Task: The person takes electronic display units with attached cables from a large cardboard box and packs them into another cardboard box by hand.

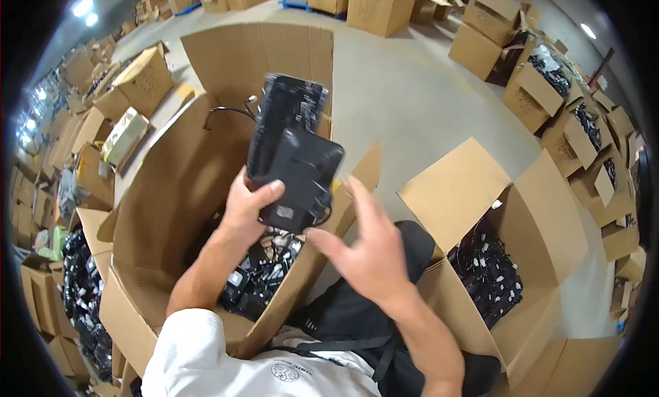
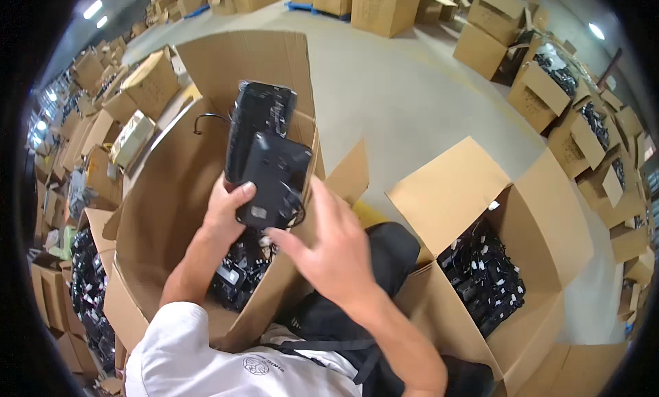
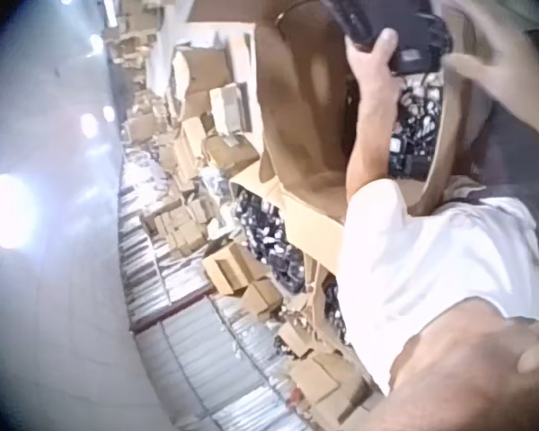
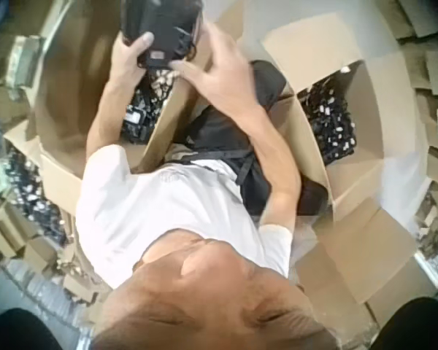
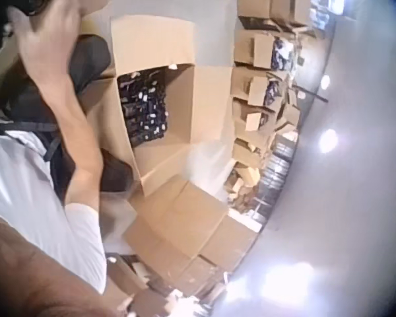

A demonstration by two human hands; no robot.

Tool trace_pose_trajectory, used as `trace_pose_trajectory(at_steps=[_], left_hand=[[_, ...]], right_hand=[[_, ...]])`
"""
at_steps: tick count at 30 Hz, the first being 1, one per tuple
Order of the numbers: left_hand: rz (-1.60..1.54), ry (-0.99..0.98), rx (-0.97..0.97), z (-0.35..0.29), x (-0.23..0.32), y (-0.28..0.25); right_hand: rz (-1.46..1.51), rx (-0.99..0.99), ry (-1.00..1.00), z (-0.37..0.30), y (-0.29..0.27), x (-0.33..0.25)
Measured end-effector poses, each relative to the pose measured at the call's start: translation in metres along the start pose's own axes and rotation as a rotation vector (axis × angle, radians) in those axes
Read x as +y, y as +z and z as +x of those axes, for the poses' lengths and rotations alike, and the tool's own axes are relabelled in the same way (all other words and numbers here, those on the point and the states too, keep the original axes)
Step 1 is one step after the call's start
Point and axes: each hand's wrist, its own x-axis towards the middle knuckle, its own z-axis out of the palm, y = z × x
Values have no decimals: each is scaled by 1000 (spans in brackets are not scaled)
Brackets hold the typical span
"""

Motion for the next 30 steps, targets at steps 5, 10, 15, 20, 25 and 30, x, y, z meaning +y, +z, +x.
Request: trace_pose_trajectory(at_steps=[5,10,15,20,25,30], left_hand=[[47,137,-97,-17,3,38],[-63,48,-31,-25,4,65],[104,53,-13,-27,-10,107],[-24,173,10,-24,-41,127],[159,166,-135,-19,-16,117],[102,-181,-312,-39,-16,142]], right_hand=[[-42,352,-62,3,41,8],[362,381,168,-15,12,26],[879,433,429,-16,5,31],[456,798,278,-14,-1,48],[-65,938,-202,-6,-114,24],[-777,585,-686,25,-129,13]])
